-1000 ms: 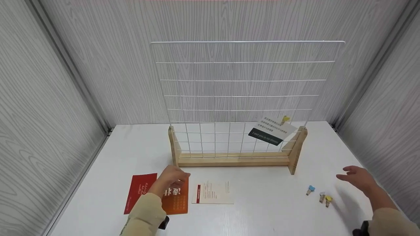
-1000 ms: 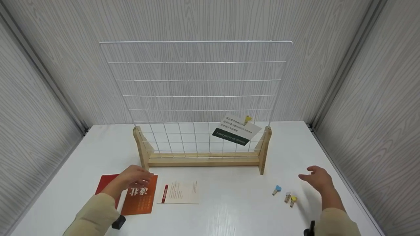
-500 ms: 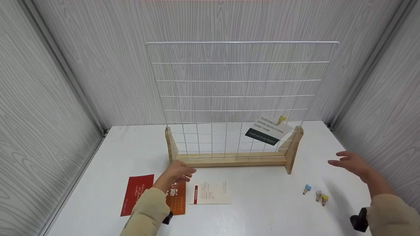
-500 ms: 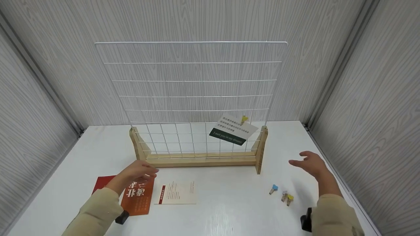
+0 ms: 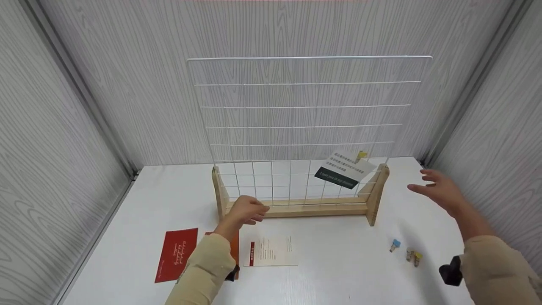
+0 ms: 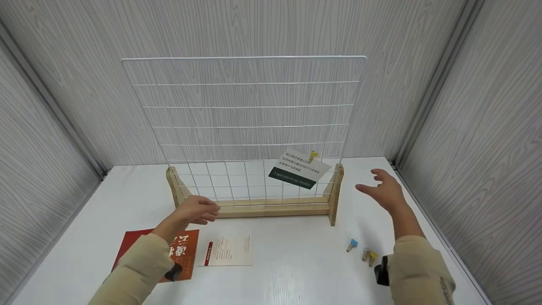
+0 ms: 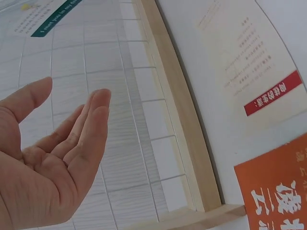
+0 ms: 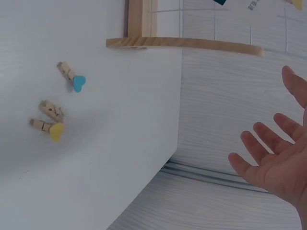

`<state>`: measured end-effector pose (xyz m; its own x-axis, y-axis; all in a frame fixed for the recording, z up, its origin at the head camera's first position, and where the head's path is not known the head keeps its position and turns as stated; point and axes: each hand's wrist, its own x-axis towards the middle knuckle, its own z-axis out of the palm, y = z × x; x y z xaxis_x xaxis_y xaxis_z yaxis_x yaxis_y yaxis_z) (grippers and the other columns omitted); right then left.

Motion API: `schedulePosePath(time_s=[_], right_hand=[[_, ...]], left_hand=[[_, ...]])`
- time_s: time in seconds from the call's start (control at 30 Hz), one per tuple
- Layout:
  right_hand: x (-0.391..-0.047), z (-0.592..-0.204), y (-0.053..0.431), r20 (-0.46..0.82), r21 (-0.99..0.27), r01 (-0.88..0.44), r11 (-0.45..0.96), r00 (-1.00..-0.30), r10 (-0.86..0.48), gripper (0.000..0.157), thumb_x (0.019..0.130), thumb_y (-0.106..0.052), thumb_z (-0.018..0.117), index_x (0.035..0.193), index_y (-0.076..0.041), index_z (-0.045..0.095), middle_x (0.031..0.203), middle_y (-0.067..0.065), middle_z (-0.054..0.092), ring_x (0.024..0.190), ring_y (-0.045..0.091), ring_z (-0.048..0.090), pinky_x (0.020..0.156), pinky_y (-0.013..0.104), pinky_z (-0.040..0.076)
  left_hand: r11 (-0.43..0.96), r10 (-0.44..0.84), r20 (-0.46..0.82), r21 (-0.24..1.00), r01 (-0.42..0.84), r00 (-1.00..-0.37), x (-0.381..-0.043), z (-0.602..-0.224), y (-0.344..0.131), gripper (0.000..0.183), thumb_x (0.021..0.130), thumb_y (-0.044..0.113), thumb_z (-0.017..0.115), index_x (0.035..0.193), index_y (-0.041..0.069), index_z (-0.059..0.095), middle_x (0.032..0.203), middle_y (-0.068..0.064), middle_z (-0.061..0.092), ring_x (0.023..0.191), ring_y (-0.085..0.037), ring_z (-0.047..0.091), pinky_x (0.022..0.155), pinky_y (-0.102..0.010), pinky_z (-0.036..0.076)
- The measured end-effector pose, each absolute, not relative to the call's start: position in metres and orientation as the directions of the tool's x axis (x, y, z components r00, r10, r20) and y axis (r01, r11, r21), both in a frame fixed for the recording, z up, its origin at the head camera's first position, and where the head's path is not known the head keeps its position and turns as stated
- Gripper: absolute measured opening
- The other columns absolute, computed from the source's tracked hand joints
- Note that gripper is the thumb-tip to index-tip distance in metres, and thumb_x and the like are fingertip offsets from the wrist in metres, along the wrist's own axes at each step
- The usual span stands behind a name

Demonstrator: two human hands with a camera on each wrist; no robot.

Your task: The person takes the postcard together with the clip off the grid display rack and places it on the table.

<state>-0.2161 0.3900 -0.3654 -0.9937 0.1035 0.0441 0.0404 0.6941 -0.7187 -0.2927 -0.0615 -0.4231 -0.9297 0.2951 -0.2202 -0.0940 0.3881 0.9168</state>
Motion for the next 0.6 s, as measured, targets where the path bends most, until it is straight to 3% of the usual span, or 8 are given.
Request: schedulePosePath(time_s=[0.4,0.6], right_hand=[[-0.231,-0.347,0.358,0.188,-0.746,-0.053,0.664,-0.973,0.134,0.069,0.079,-0.033,0.061,0.127,0.006,0.032,0.123,0.029,0.035,0.109,0.043,0.035,0.083,0.055,0.033],[-0.238,-0.343,0.346,0.243,-0.778,-0.103,0.620,-0.959,0.146,0.059,0.081,-0.028,0.060,0.123,0.007,0.038,0.119,0.026,0.040,0.104,0.037,0.042,0.081,0.046,0.037]], left_hand=[[0.275,0.275,-0.098,0.961,-0.020,-0.956,-0.298,-0.400,-0.037,0.029,0.078,0.013,0.063,0.096,-0.008,0.055,0.085,-0.014,0.059,0.076,-0.025,0.060,0.072,-0.039,0.047],[0.261,0.307,-0.093,0.965,-0.010,-0.947,-0.300,-0.394,-0.027,0.028,0.078,0.014,0.063,0.096,-0.007,0.055,0.088,-0.014,0.059,0.076,-0.024,0.060,0.074,-0.041,0.046]])
